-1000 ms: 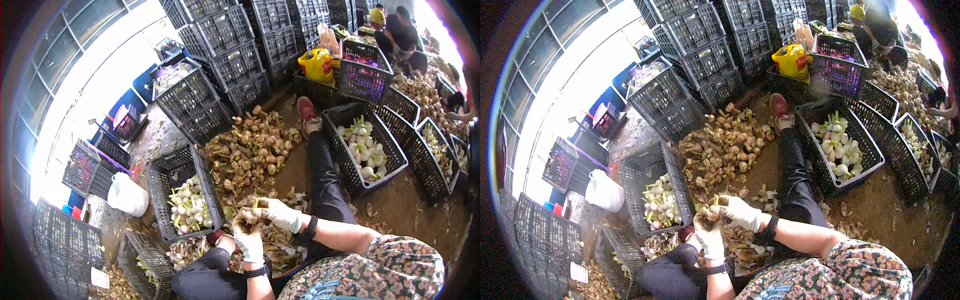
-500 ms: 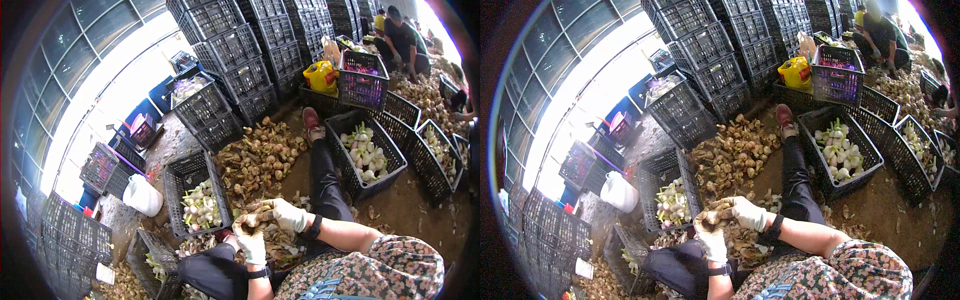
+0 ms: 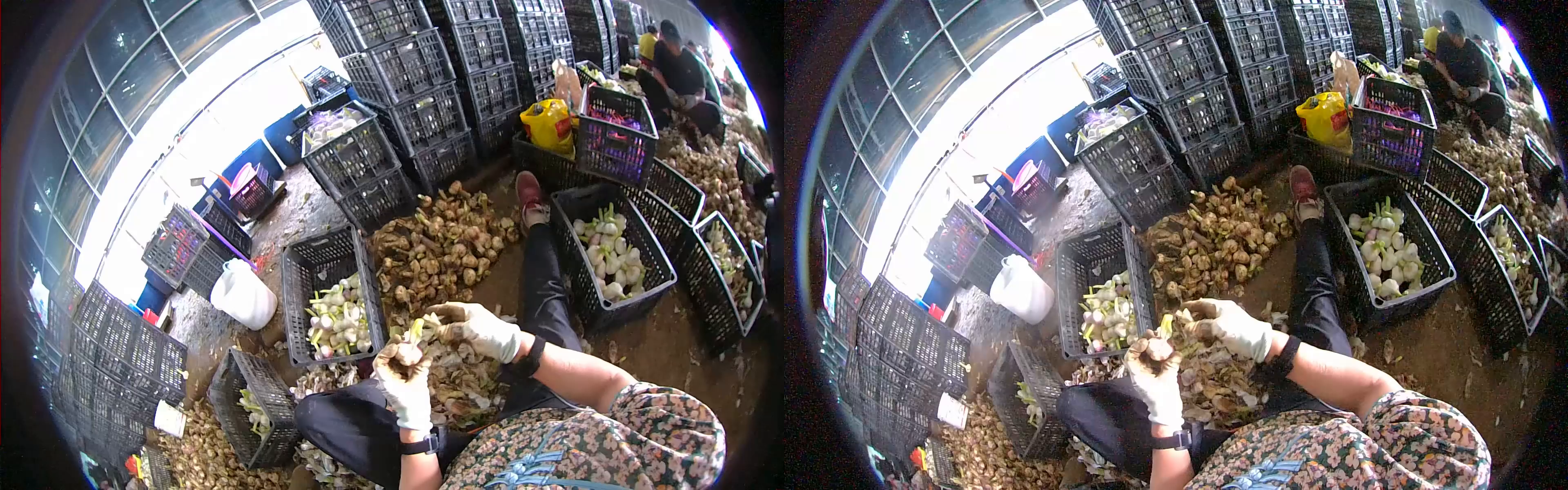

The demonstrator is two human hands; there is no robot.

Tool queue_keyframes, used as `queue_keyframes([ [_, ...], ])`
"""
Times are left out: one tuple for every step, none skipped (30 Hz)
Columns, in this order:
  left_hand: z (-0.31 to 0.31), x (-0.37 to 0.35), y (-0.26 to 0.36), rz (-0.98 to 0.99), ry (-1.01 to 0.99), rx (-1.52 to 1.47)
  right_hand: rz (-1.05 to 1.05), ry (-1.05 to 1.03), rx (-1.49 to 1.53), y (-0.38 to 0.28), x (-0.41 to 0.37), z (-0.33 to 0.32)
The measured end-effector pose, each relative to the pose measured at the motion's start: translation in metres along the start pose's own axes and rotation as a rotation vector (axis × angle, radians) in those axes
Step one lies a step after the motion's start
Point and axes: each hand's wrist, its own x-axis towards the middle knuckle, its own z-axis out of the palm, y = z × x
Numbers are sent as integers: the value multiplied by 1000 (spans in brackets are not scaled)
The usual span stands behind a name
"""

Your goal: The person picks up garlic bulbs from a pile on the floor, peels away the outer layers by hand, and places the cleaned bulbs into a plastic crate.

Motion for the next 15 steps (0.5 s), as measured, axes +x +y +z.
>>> queue_keyframes([
  [13,-6,-9,72,125,58,10,-6,21,-20,-9,21],
  [4,-10,-22,348,58,576,-8,3,29,-11,-7,26],
  [-15,-11,-32,623,-18,1094,-26,12,36,-3,-5,30],
  [-24,-5,-23,758,-142,1368,8,62,52,-14,-10,43],
  [-33,-6,-24,759,-140,1368,9,60,51,-11,-9,42],
  [-24,-11,-23,710,-116,1365,46,58,125,-9,-7,41],
  [-20,-14,-22,662,-91,1360,83,56,198,-8,-6,41],
  [-23,-15,-22,618,-101,1300,100,52,206,-8,-6,40],
  [-20,-16,-22,620,-98,1299,101,50,204,-7,-5,38],
  [-16,-18,-23,557,-91,1152,101,11,191,-3,-4,33],
  [-12,-21,-23,493,-84,1003,101,-27,177,-1,-4,30],
  [-9,-22,-23,494,-82,999,103,-27,173,-4,-4,30],
  [-7,-24,-21,411,-69,805,63,-67,111,-9,-4,31],
  [-5,-25,-20,329,-57,611,23,-107,49,-12,-4,31],
  [-4,-27,-18,331,-56,609,24,-108,47,-10,-1,27],
])
